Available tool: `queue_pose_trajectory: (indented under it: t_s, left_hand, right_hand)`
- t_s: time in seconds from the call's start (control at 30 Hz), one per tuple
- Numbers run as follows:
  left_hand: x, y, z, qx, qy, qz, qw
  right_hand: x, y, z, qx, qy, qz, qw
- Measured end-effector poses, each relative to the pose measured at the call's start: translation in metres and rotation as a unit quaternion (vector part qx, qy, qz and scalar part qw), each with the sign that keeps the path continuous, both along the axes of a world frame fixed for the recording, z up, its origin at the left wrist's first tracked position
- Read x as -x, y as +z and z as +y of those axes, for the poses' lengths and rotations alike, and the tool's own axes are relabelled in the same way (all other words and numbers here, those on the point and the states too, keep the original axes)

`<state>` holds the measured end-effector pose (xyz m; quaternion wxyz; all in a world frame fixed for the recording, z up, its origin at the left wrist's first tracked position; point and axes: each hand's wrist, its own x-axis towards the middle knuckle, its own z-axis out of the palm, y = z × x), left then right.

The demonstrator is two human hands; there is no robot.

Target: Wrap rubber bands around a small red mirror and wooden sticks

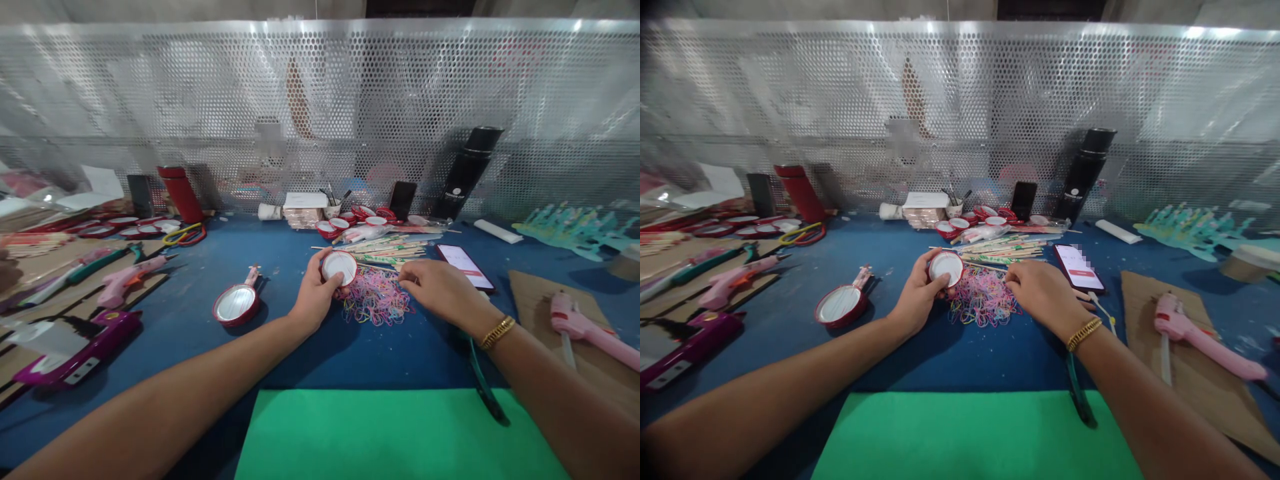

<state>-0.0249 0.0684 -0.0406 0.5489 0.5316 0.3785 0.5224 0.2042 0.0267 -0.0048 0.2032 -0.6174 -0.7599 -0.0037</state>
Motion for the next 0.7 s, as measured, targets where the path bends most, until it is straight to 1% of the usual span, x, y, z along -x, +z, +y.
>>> queue_pose_trajectory:
  t_s: [0.13, 0.23, 0.47, 0.57, 0.7]
  left_hand:
    - [0.001, -0.001, 0.002, -0.012, 0.003, 0.009, 1.0]
    - [0.001, -0.001, 0.001, -0.013, -0.004, 0.007, 1.0]
    - [-0.001, 0.001, 0.0, -0.01, -0.005, 0.0, 1.0]
    - [-0.001, 0.0, 0.0, -0.011, -0.004, 0.001, 1.0]
    - [-0.001, -0.001, 0.0, -0.018, -0.013, 0.005, 1.0]
  right_hand:
    - [0.003, -0.004, 0.002, -0.005, 0.02, 0.005, 1.0]
    - [0.008, -0.003, 0.002, -0.009, 0.019, 0.0, 1.0]
    - [0.013, -0.004, 0.004, -0.038, 0.043, 0.019, 0.998]
    - [0.012, -0.007, 0.005, -0.045, 0.068, 0.031, 0.996]
    - [0.014, -0.007, 0.003, -0.036, 0.109, 0.027, 0.993]
